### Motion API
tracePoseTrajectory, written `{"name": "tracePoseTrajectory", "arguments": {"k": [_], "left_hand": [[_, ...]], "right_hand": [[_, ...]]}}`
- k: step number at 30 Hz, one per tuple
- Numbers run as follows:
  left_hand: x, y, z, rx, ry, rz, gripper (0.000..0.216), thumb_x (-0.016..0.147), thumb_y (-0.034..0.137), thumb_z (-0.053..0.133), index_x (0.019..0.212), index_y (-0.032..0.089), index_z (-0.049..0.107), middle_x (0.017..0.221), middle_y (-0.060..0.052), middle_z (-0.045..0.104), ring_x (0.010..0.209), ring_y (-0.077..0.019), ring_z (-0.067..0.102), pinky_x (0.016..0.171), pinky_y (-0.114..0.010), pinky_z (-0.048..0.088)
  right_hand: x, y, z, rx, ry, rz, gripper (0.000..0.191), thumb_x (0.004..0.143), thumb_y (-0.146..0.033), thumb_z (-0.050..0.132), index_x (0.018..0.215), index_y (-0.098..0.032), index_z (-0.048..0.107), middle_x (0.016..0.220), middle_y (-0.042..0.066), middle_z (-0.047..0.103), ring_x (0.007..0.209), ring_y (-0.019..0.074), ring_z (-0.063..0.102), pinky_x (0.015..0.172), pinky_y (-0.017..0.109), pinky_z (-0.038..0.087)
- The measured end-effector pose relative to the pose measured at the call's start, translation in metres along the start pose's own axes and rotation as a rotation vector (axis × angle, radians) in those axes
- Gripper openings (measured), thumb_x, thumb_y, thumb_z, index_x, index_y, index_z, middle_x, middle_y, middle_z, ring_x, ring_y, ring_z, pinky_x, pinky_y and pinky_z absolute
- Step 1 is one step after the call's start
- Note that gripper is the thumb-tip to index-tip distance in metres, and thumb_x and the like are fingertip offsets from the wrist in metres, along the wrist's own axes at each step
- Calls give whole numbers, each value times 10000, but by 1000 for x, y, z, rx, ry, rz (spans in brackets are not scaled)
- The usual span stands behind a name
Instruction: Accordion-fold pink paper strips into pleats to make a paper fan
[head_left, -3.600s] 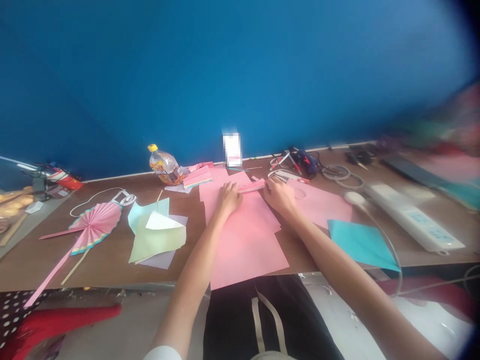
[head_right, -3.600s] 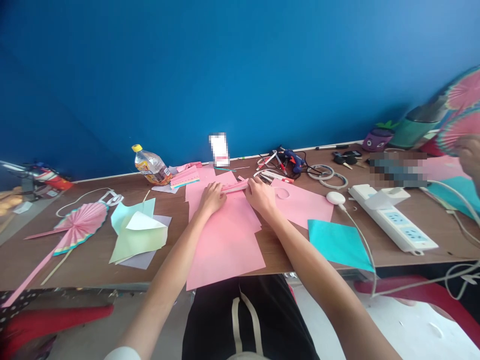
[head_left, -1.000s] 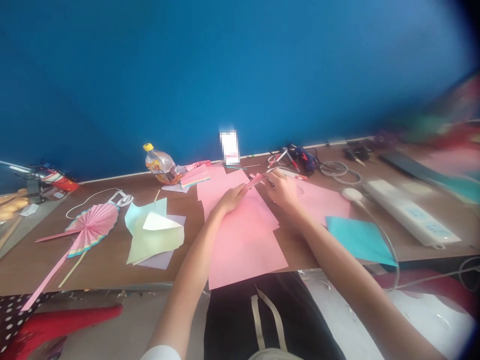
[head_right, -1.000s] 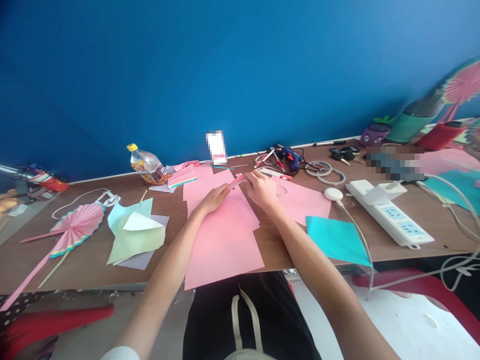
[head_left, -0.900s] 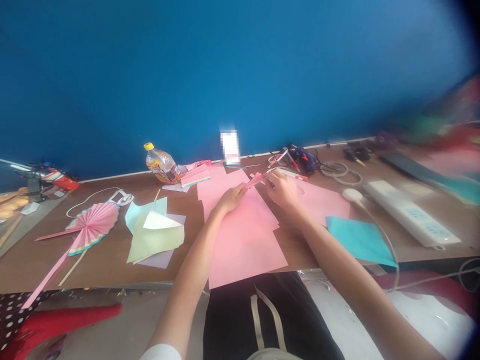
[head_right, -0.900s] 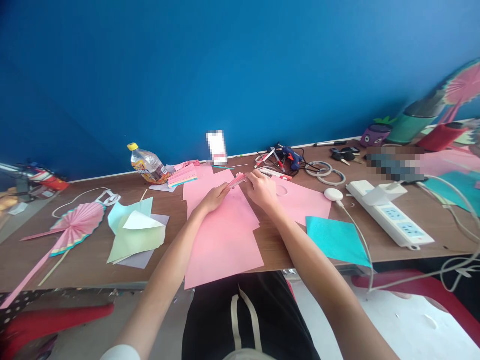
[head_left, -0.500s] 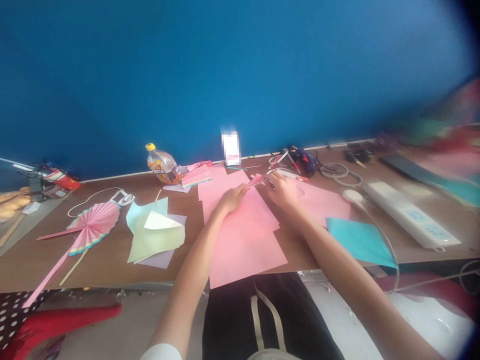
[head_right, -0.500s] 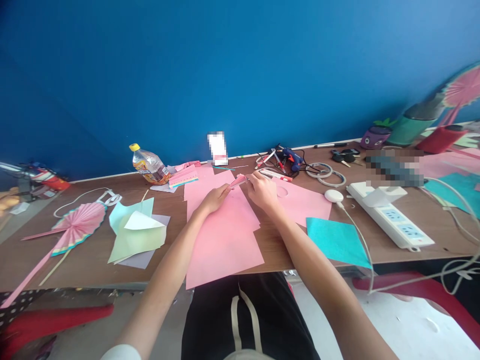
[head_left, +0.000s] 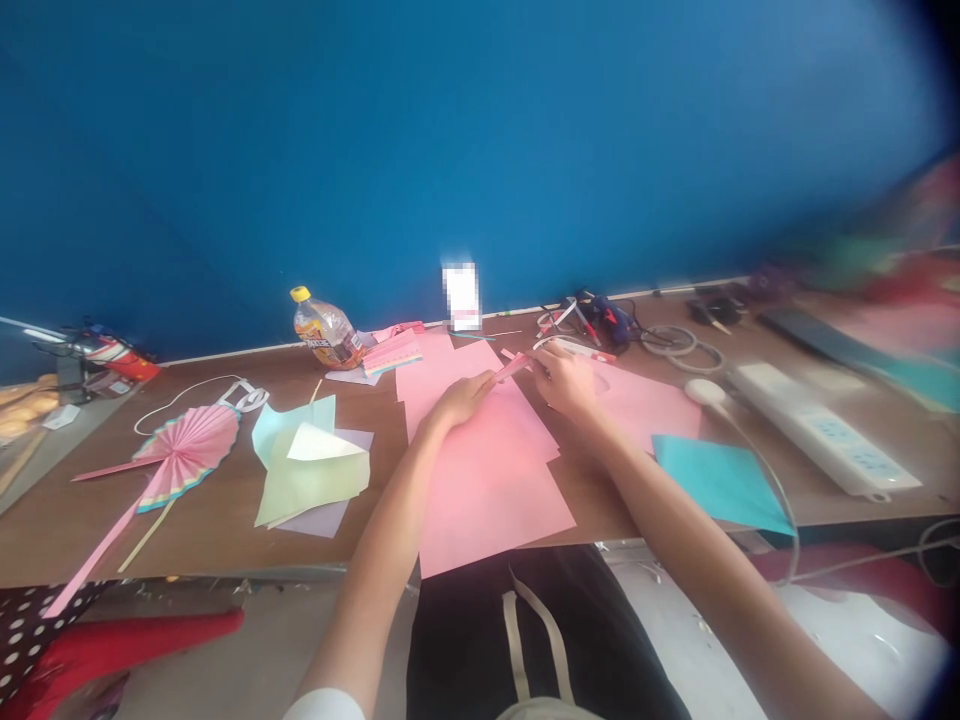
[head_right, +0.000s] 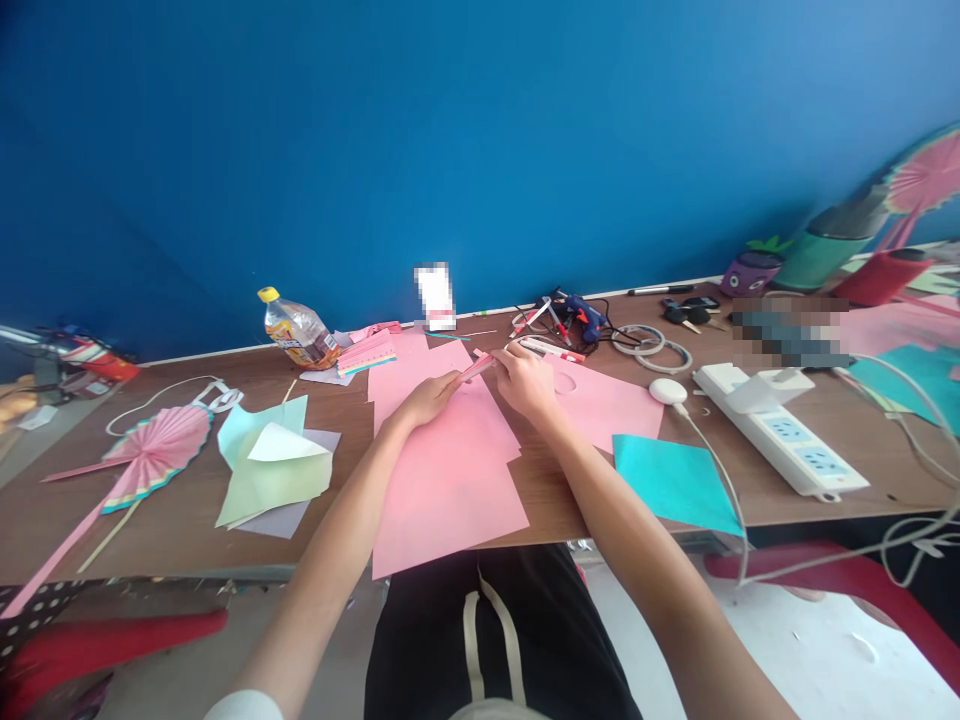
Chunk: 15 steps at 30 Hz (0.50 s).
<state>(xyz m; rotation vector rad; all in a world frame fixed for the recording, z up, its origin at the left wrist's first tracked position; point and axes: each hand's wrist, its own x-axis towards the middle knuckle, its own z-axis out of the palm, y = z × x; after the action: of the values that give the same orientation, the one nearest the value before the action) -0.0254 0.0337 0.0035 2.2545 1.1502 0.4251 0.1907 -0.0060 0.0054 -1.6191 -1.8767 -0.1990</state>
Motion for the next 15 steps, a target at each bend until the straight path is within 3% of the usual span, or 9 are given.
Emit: {"name": "tracePoseTrajectory", "arguments": {"k": [5, 15], "left_hand": [[0, -2, -2, -14, -25, 25, 494, 934, 553, 225, 1071, 253, 593, 994, -34, 678, 859, -197, 618, 809, -281, 433], [-1, -8, -4, -1, -34, 38, 462, 940, 535, 230, 977, 235, 579, 912, -16, 661, 800, -177, 604, 766, -276, 432]], "right_hand": [[-1, 0, 0, 1, -12, 5, 317, 923, -234, 394, 1098, -238, 657, 993, 61, 655, 852, 191, 598, 600, 270, 322], [0, -1, -5, 90, -39, -49, 318, 930, -253, 384, 1136, -209, 622, 992, 76, 660, 846, 206, 605, 666, 280, 386]]}}
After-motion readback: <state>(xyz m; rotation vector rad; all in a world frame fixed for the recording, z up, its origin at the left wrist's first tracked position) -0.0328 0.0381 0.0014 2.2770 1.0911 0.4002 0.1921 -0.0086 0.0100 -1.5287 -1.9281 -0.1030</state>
